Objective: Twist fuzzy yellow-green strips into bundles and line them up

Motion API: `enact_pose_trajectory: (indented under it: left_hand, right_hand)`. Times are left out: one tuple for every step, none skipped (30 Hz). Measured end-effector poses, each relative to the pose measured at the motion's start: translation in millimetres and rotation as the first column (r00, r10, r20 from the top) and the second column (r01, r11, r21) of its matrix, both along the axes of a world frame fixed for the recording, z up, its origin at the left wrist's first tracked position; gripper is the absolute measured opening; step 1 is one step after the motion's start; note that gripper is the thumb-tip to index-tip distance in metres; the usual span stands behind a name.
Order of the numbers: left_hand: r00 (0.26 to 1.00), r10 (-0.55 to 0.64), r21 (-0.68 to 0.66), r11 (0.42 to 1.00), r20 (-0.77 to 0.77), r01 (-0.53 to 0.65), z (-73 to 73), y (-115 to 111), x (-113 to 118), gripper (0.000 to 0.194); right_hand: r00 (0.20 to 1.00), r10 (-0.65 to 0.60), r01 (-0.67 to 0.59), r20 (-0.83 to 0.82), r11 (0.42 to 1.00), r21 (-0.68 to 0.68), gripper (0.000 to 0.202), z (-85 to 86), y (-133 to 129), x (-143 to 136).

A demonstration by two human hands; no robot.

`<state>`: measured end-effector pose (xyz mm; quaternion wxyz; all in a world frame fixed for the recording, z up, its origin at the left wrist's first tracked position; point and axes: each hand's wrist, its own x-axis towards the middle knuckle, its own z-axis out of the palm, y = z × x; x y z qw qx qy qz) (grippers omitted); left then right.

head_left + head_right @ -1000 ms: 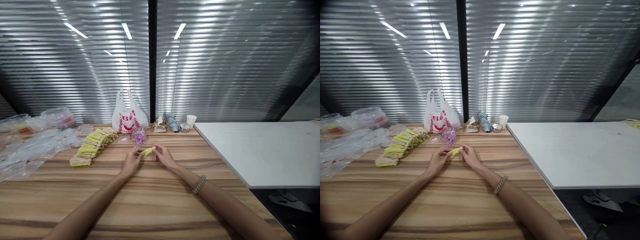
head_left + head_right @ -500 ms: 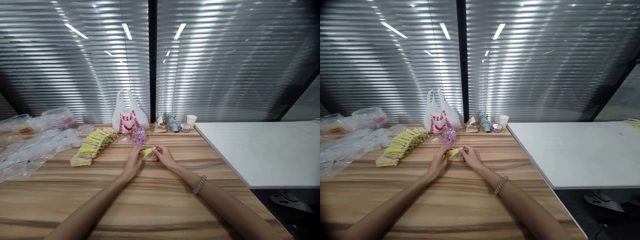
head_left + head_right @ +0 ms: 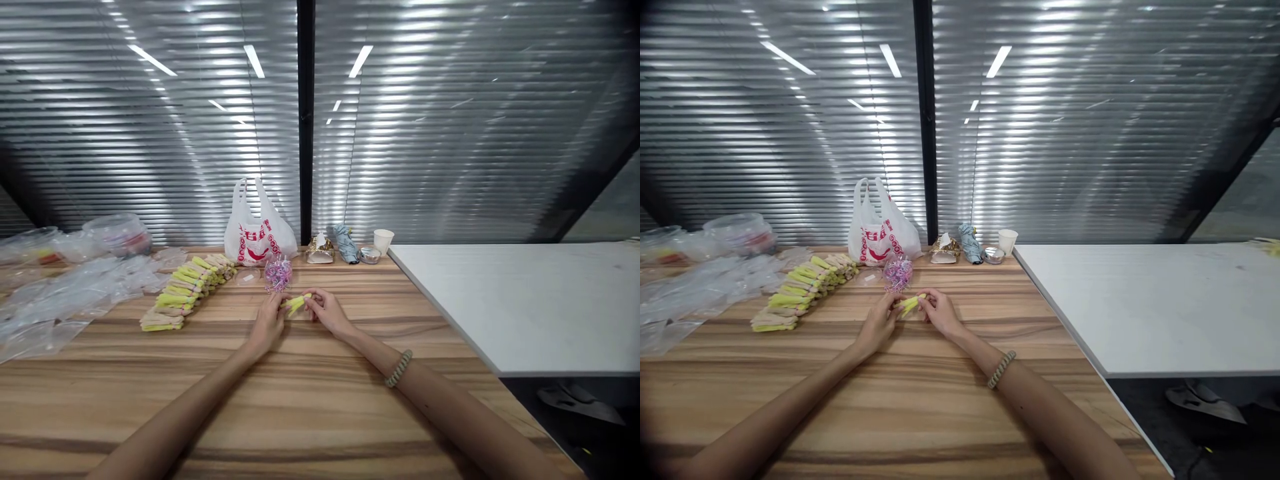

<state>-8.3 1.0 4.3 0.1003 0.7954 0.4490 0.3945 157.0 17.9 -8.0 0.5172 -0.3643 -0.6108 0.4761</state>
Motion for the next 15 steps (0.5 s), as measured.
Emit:
enact_pose_trajectory:
  left_hand:
    - [1.000, 0.007, 0.000, 1.000, -0.005, -0.007, -0.5, 0.0, 0.4, 0.020]
    - [1.000, 0.017, 0.003, 1.000, -0.014, -0.017, -1.0, -0.1, 0.8, 0.021]
    - [0.999, 0.028, 0.010, 1.000, -0.026, -0.028, -1.5, -0.3, 1.4, 0.022]
    - [0.998, 0.036, 0.021, 0.999, -0.044, -0.035, -1.9, -0.6, 1.9, 0.023]
    - [0.997, 0.039, 0.034, 0.999, -0.066, -0.037, -2.3, -0.9, 2.4, 0.024]
    - [0.995, 0.037, 0.048, 0.998, -0.088, -0.033, -2.6, -1.3, 2.7, 0.024]
    - [0.994, 0.033, 0.060, 0.998, -0.108, -0.027, -2.8, -1.6, 3.0, 0.024]
    - [0.992, 0.029, 0.070, 0.997, -0.125, -0.021, -2.9, -1.9, 3.1, 0.025]
    - [0.990, 0.026, 0.076, 0.997, -0.140, -0.016, -3.0, -2.2, 3.1, 0.025]
    - [0.988, 0.026, 0.079, 0.997, -0.151, -0.014, -3.1, -2.4, 3.0, 0.025]
    - [0.987, 0.027, 0.079, 0.997, -0.161, -0.015, -3.2, -2.6, 2.9, 0.025]
    - [0.985, 0.028, 0.078, 0.997, -0.171, -0.015, -3.4, -2.7, 2.7, 0.025]
    - [0.983, 0.031, 0.079, 0.997, -0.179, -0.017, -3.6, -2.7, 2.6, 0.025]
    - [0.982, 0.035, 0.081, 0.996, -0.186, -0.020, -3.9, -2.7, 2.5, 0.025]
    - [0.980, 0.040, 0.086, 0.996, -0.192, -0.024, -4.1, -2.6, 2.4, 0.025]
  right_hand:
    - [1.000, 0.002, -0.002, 0.000, 1.000, -0.002, 0.024, -0.2, 0.1, 0.0]
    - [1.000, 0.006, -0.006, -0.001, 1.000, -0.004, 0.024, -0.5, 0.2, 0.1]
    - [1.000, 0.011, -0.012, 0.000, 1.000, -0.004, 0.024, -0.8, 0.4, 0.1]
    - [1.000, 0.017, -0.017, -0.001, 1.000, -0.003, 0.024, -1.1, 0.5, 0.2]
    - [1.000, 0.020, -0.020, -0.001, 1.000, 0.001, 0.023, -1.4, 0.5, 0.3]
    - [1.000, 0.021, -0.021, -0.001, 1.000, 0.005, 0.023, -1.7, 0.6, 0.4]
    - [1.000, 0.019, -0.019, 0.000, 1.000, 0.008, 0.023, -1.9, 0.6, 0.5]
    - [1.000, 0.019, -0.019, 0.003, 1.000, 0.009, 0.023, -2.1, 0.6, 0.6]
    - [1.000, 0.020, -0.020, 0.007, 1.000, 0.009, 0.023, -2.2, 0.6, 0.6]
    - [1.000, 0.023, -0.023, 0.013, 1.000, 0.010, 0.023, -2.3, 0.6, 0.6]
    - [1.000, 0.025, -0.025, 0.017, 1.000, 0.012, 0.023, -2.3, 0.6, 0.5]
    - [0.999, 0.026, -0.026, 0.019, 1.000, 0.014, 0.024, -2.4, 0.7, 0.4]
    - [0.999, 0.026, -0.026, 0.021, 1.000, 0.017, 0.024, -2.4, 0.7, 0.4]
    - [0.999, 0.026, -0.027, 0.023, 0.999, 0.018, 0.025, -2.5, 0.8, 0.3]
    - [0.999, 0.028, -0.029, 0.025, 0.999, 0.019, 0.025, -2.5, 0.8, 0.2]
